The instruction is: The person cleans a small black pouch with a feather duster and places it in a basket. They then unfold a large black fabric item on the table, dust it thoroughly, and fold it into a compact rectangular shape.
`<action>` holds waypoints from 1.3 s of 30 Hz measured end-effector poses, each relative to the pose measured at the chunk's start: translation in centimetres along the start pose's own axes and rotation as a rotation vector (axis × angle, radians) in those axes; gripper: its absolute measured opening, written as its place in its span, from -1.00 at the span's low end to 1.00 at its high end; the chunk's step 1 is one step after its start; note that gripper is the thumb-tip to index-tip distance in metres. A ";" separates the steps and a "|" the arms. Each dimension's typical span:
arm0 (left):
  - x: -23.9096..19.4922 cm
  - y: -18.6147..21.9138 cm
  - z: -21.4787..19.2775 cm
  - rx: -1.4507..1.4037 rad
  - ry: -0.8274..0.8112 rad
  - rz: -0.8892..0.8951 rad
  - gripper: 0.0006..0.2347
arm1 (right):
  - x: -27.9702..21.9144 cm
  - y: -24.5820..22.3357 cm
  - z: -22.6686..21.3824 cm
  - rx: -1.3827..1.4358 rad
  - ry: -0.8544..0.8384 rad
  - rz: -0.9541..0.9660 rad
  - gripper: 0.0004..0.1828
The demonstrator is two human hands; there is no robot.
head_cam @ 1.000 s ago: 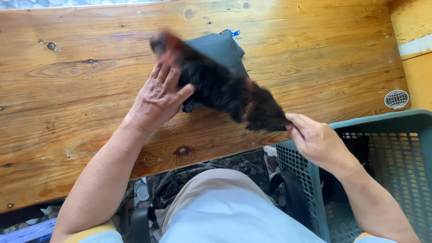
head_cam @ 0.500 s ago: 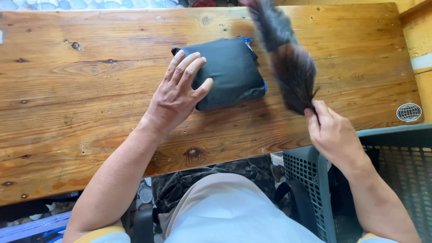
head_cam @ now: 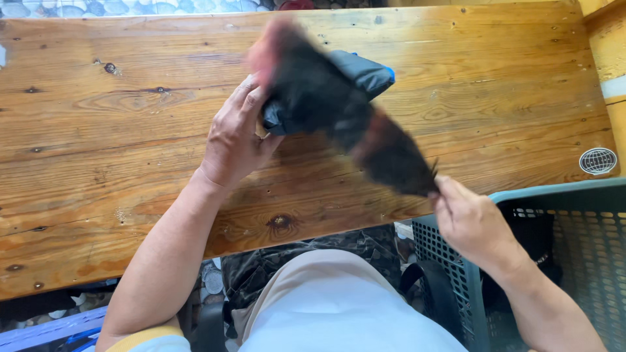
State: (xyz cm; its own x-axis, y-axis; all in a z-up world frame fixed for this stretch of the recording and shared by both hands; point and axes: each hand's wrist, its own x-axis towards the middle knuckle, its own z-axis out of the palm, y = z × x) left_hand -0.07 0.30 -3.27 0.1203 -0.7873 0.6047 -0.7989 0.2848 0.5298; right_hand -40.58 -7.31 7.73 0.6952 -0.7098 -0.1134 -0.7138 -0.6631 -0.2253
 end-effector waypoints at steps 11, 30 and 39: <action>1.2 -0.4 0.6 -0.756 0.332 -0.488 -0.67 | 2.1 0.1 3.0 -0.061 0.236 -0.013 -0.83; 6.0 5.0 -4.7 -1.441 0.459 -1.404 -0.41 | 3.7 -2.7 1.8 1.060 -0.480 0.227 -0.78; 5.1 4.5 -4.2 -1.285 0.388 -1.229 -0.49 | 4.9 1.0 2.2 0.869 -0.015 0.319 -0.73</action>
State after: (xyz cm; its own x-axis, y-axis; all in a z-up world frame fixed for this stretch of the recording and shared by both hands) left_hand -0.61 -0.19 4.70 0.4897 -0.7468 -0.4500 0.7167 0.0508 0.6956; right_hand -37.69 -10.89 4.85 0.4823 -0.8208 -0.3061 -0.5616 -0.0216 -0.8271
